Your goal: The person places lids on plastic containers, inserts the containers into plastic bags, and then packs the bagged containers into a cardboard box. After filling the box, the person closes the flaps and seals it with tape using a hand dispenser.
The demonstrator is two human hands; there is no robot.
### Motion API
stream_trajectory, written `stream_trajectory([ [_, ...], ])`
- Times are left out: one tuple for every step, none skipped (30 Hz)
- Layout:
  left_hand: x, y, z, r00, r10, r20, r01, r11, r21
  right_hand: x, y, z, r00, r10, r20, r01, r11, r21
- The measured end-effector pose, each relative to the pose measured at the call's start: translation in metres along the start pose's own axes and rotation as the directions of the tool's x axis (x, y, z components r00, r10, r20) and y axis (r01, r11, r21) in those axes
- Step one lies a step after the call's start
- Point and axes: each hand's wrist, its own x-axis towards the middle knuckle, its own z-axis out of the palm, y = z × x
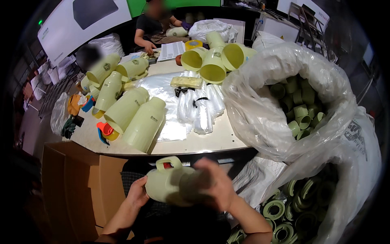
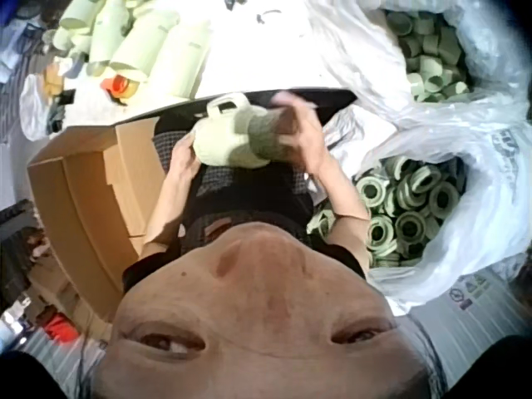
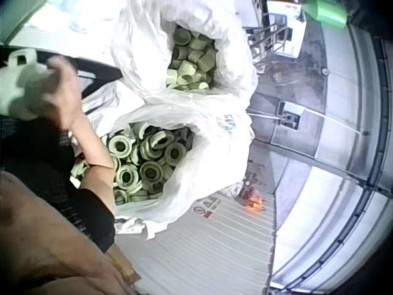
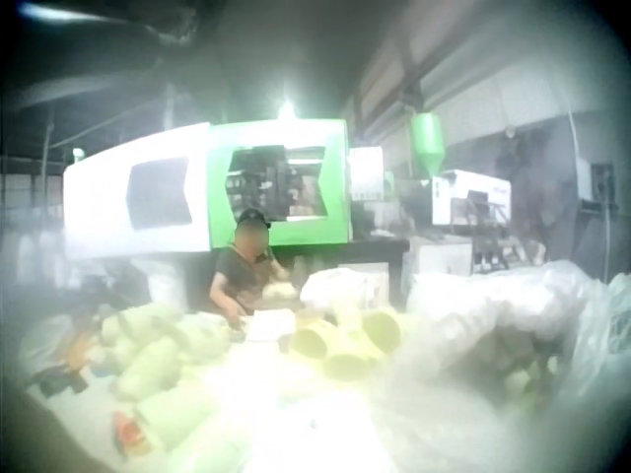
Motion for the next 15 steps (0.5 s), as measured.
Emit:
stream_trajectory([
  [0.002, -0.003, -0.011, 1.000, 0.025, 0.011, -0.025, 1.000, -0.011, 0.007, -0.022, 0.003, 0.995, -0.067, 0.074, 0.061, 0.995, 0.078],
  [-0.006, 0.000, -0.013, 0.969, 0.247, 0.010, -0.247, 0.969, -0.022, 0.017, -0.036, 0.006, 0.943, -0.297, 0.146, 0.313, 0.944, -0.100],
  [-0.015, 0.009, -0.006, 0.892, 0.451, 0.016, -0.451, 0.892, -0.026, 0.010, -0.031, 0.024, 0.984, -0.125, -0.127, 0.115, 0.990, -0.085],
  [-0.025, 0.018, 0.002, 0.769, 0.639, 0.027, -0.638, 0.769, -0.034, 0.004, -0.020, 0.047, 0.919, 0.054, -0.391, -0.069, 0.997, -0.025],
  [-0.043, 0.025, 0.010, 0.558, 0.821, 0.123, -0.830, 0.551, 0.088, 0.004, -0.017, 0.066, 0.739, 0.551, -0.387, -0.347, 0.804, 0.483],
  [-0.044, 0.032, 0.007, 0.396, 0.885, 0.246, -0.913, 0.351, 0.206, -0.015, 0.012, 0.080, 0.606, 0.794, -0.039, -0.283, 0.261, 0.923],
  [-0.042, 0.037, 0.008, 0.236, 0.893, 0.383, -0.948, 0.125, 0.293, -0.035, 0.024, 0.090, 0.563, 0.824, 0.060, -0.269, 0.114, 0.956],
  [-0.036, 0.042, 0.013, 0.077, 0.848, 0.524, -0.939, -0.115, 0.325, -0.054, 0.026, 0.091, 0.524, 0.838, 0.149, -0.242, -0.021, 0.970],
  [-0.037, 0.053, 0.013, 0.411, 0.777, 0.477, -0.887, 0.220, 0.406, -0.068, 0.015, 0.098, 0.535, 0.844, -0.046, -0.271, 0.223, 0.937],
  [-0.019, 0.056, 0.023, 0.526, 0.747, 0.406, -0.849, 0.434, 0.302, -0.085, 0.008, 0.094, 0.666, 0.716, -0.209, -0.341, 0.542, 0.769],
  [-0.001, 0.058, 0.027, 0.573, 0.782, 0.245, -0.818, 0.529, 0.225, -0.090, -0.009, 0.092, 0.743, 0.639, -0.200, -0.340, 0.617, 0.710],
  [0.016, 0.056, 0.029, 0.649, 0.756, 0.083, -0.758, 0.635, 0.146, -0.096, -0.027, 0.088, 0.785, 0.590, -0.186, -0.358, 0.679, 0.641],
  [0.014, 0.063, 0.034, 0.662, 0.690, 0.294, -0.736, 0.673, 0.079, -0.104, -0.034, 0.084, 0.811, 0.581, -0.060, -0.444, 0.680, 0.584],
  [0.012, 0.074, 0.037, 0.634, 0.608, 0.478, -0.695, 0.719, 0.007, -0.107, -0.037, 0.079, 0.821, 0.565, 0.085, -0.517, 0.672, 0.529],
  [0.030, 0.070, 0.034, 0.301, 0.716, 0.630, -0.865, 0.483, -0.136, -0.109, -0.038, 0.075, 0.837, 0.545, -0.050, -0.504, 0.802, 0.321],
])
